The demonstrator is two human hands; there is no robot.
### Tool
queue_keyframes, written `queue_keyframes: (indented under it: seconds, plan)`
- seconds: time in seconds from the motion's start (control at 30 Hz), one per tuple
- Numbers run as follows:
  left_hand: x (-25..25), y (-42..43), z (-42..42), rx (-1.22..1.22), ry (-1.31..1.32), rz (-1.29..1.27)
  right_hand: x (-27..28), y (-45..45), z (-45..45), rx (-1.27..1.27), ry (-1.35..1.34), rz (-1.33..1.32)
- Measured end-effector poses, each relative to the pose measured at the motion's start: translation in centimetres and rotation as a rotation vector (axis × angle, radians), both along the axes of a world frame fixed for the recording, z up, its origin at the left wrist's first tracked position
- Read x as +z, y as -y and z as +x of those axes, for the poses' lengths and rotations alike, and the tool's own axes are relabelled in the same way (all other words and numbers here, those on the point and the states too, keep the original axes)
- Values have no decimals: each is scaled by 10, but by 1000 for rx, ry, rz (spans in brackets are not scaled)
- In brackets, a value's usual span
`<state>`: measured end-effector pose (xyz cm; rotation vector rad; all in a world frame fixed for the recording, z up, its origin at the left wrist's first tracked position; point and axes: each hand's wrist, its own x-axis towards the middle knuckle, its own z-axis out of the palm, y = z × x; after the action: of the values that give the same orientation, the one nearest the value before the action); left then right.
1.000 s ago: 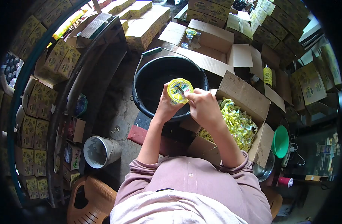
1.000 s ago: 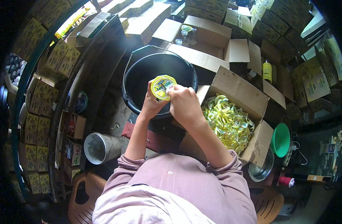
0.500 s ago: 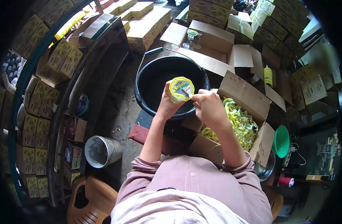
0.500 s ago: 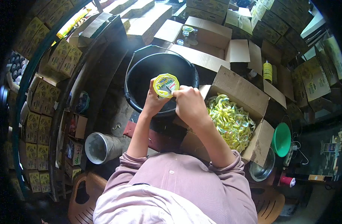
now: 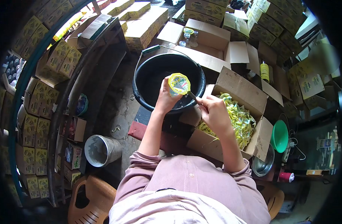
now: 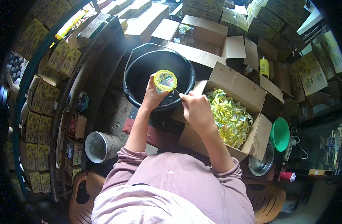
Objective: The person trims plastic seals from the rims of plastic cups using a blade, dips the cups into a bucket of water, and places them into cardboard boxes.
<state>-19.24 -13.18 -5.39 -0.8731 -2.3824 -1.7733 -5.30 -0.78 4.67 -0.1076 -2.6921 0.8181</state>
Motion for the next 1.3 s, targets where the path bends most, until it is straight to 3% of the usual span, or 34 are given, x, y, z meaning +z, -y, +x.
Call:
queue_keyframes:
  seconds: [0.2,0.43,0.73,1.3]
  plan:
    - [1,0,3,77,20,-128,-13,1,33,-132,-77,-80]
    - [1,-3,10,252,-172,-457,-32,-3,78,-236,-147,-247]
    - [5,-9,16,371,-328,-684,-37,-33,146,-293,-133,-220]
    - [11,-14,24,526,-627,-891,-48,-76,226,-307,-73,-212]
